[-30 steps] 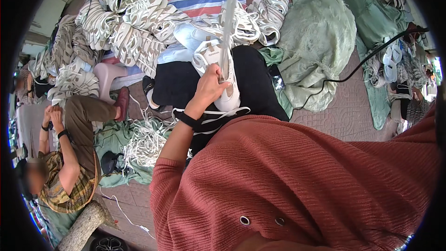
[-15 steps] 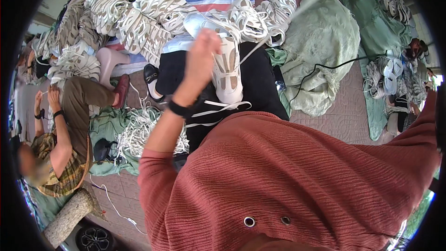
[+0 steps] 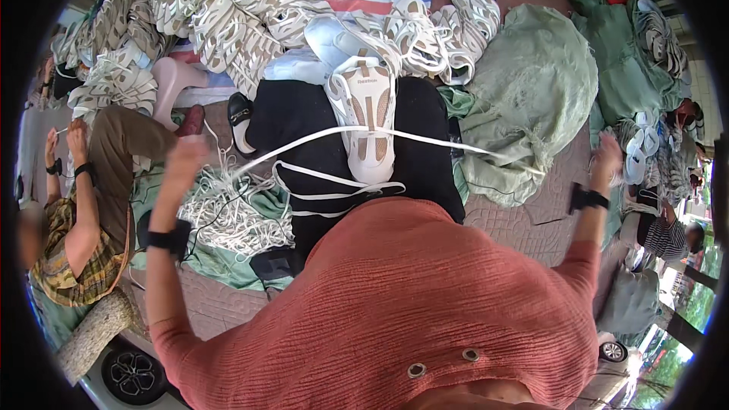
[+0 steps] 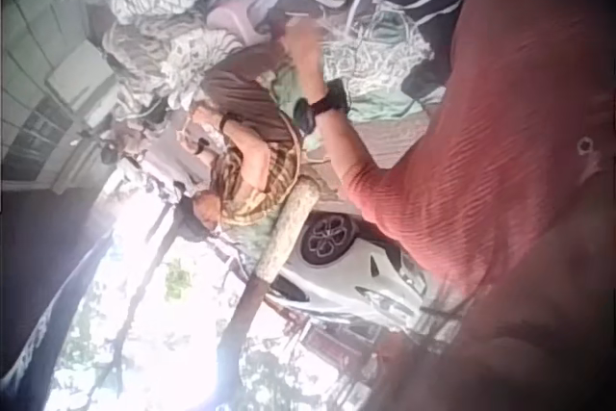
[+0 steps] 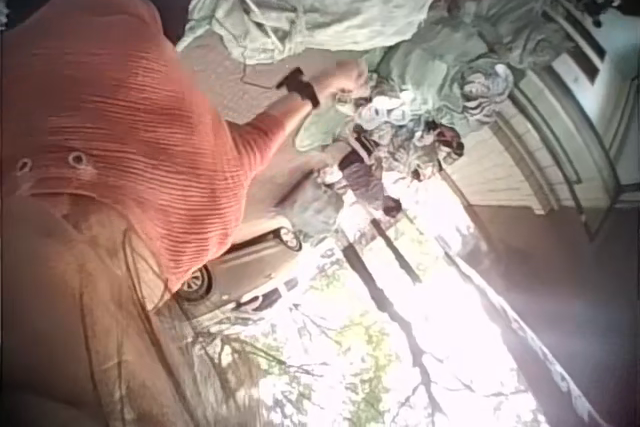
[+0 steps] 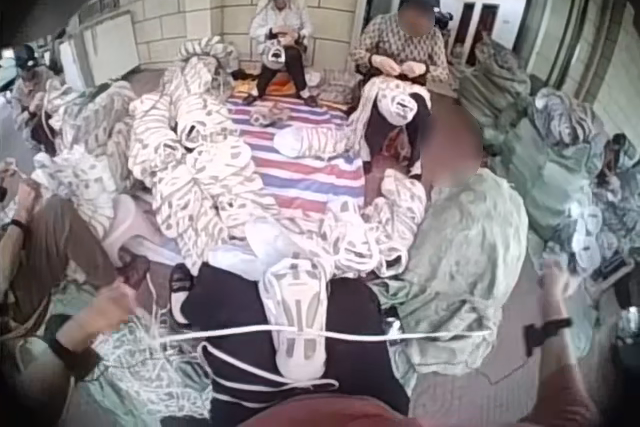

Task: The person sits on the ground and laces a white sneaker by hand. They repeatedly thread the white shoelace through the eyelets, pull the ends to tighten the fit, and adjust the laces. The task is performed on a single shoe while surrounded by piles of similar shoes and loose laces.

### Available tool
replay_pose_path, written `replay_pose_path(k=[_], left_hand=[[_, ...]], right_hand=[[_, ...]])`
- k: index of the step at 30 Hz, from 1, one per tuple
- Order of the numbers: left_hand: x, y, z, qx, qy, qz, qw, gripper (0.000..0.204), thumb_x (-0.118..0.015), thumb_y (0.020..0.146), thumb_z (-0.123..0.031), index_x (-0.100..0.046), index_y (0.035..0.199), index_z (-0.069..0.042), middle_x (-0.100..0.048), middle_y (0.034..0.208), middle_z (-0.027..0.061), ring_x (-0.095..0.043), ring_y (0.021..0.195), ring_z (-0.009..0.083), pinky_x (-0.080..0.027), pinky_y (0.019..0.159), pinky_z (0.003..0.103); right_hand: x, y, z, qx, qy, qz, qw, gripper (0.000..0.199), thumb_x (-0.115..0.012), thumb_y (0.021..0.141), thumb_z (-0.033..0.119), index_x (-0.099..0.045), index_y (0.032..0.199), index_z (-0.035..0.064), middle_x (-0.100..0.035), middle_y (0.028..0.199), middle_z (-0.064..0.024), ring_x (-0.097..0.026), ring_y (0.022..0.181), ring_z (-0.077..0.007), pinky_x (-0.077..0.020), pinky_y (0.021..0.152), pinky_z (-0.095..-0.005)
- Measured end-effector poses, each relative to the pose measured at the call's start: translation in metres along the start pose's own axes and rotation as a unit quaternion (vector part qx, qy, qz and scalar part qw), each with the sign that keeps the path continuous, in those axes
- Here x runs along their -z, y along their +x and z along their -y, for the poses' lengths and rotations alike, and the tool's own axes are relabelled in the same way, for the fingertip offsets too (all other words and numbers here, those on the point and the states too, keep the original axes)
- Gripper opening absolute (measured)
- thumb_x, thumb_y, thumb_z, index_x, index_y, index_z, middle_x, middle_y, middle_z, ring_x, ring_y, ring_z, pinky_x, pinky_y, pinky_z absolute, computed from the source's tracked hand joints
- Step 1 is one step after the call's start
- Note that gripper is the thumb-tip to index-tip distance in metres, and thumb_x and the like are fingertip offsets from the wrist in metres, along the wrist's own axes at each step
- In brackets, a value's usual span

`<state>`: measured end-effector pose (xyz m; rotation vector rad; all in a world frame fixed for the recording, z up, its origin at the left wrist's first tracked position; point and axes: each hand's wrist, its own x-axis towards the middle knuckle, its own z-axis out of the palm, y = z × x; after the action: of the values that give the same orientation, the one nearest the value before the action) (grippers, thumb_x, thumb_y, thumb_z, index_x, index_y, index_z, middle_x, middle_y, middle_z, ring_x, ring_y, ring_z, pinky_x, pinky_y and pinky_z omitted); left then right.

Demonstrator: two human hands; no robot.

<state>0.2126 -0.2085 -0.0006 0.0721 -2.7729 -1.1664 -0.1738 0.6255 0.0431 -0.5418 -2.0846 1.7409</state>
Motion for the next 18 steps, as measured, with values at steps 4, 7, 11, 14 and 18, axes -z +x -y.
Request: replay_pose_path(k=[4,7,11,14,18], left_hand=[[-0.117,0.073,-0.132,0.026,-0.204,0.249,0.946,0.030,-0.048,0.101,-0.029,-0.056,0.092,-0.002,-0.062,0.085,0.0091,-0.059,0.080,0.0216,-0.048,0.074,0.034],[-0.126,0.095,-0.195,0.052,-0.185,0.225,0.955,0.024,-0.048,0.101,-0.024,-0.056,0.095,-0.002,-0.061,0.077,0.0069,-0.054,0.068,0.0188,-0.044,0.064,0.036],[-0.085,0.075,-0.191,0.151,-0.226,0.204,0.941,0.020,-0.050,0.100,-0.020,-0.057,0.090,-0.004,-0.058,0.074,0.0027,-0.048,0.065,0.0108,-0.040,0.060,0.031],[-0.065,0.038,-0.151,0.239,-0.279,0.182,0.912,0.023,-0.050,0.099,-0.020,-0.058,0.083,-0.005,-0.054,0.072,-0.0003,-0.044,0.064,0.0058,-0.038,0.059,0.027],[-0.059,0.005,-0.099,0.283,-0.214,0.185,0.916,0.026,-0.052,0.095,-0.019,-0.062,0.078,-0.003,-0.056,0.073,0.0039,-0.053,0.070,0.0142,-0.043,0.065,0.030]], right_hand=[[-0.189,-0.228,0.026,0.124,-0.045,0.572,0.809,0.054,-0.057,0.087,0.002,-0.046,0.139,0.0111,-0.064,0.118,-0.0077,-0.061,0.081,-0.0120,-0.0514,0.073,-0.0277],[-0.246,-0.354,0.065,0.054,-0.025,0.764,0.643,0.065,-0.067,0.091,0.008,-0.036,0.148,0.0091,-0.064,0.108,-0.0052,-0.059,0.080,-0.0078,-0.0513,0.072,-0.0259],[-0.270,-0.353,0.088,-0.027,-0.095,0.774,0.625,0.018,-0.063,0.094,0.015,-0.070,0.104,0.0029,-0.064,0.080,-0.0004,-0.055,0.072,-0.0069,-0.0479,0.068,-0.0267],[-0.270,-0.322,0.072,-0.028,-0.134,0.851,0.507,0.022,-0.060,0.095,0.020,-0.072,0.095,0.0026,-0.065,0.072,0.0007,-0.053,0.069,-0.0051,-0.0420,0.063,-0.0233],[-0.269,-0.314,0.047,0.026,-0.140,0.844,0.517,0.020,-0.057,0.095,0.017,-0.072,0.094,0.0044,-0.063,0.070,-0.0020,-0.055,0.067,-0.0096,-0.0436,0.065,-0.0271]])
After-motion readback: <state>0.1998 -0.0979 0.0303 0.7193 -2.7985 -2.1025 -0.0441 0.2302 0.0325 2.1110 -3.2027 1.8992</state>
